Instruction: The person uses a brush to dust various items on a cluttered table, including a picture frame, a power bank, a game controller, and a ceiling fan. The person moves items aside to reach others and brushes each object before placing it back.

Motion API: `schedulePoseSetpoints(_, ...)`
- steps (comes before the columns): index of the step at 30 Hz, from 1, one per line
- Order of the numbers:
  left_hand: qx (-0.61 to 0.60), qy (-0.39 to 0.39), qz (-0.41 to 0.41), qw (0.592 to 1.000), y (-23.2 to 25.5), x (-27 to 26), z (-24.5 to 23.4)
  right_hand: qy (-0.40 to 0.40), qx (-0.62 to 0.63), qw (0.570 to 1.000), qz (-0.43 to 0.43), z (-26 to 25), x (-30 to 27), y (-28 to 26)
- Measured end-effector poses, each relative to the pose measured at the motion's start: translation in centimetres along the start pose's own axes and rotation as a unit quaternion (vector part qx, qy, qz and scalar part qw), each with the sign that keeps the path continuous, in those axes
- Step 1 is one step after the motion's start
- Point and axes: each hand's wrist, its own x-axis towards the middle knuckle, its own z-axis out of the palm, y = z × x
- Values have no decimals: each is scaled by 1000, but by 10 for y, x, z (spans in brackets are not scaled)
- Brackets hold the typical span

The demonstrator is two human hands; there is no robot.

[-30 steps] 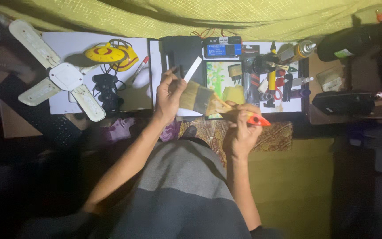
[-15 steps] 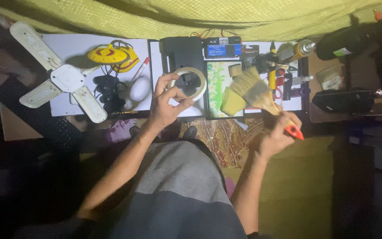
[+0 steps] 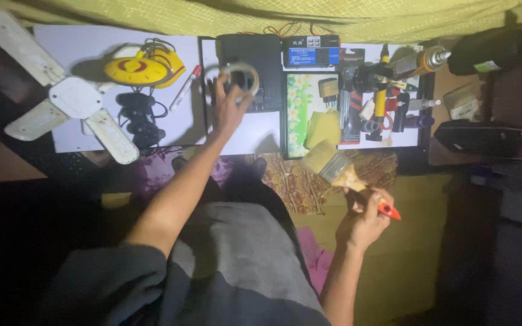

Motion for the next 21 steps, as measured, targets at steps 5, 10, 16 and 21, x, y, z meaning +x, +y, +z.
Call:
schedulePoseSetpoints(5,-8,3,62,998,-19,64,36,-17,-15,999,40,11,-10,1)
schedulePoseSetpoints(10,-10,-36,43,998,-23,84,54,-6,11,997,74,24,-3,7)
schedulePoseSetpoints(16,21,-70,-33,997,-16,83,54,-50,21,996,76,24,9,5)
schedulePoseSetpoints(21,-21,1,0,1000,-4,62,35,-39,10,997,67,27,18,1)
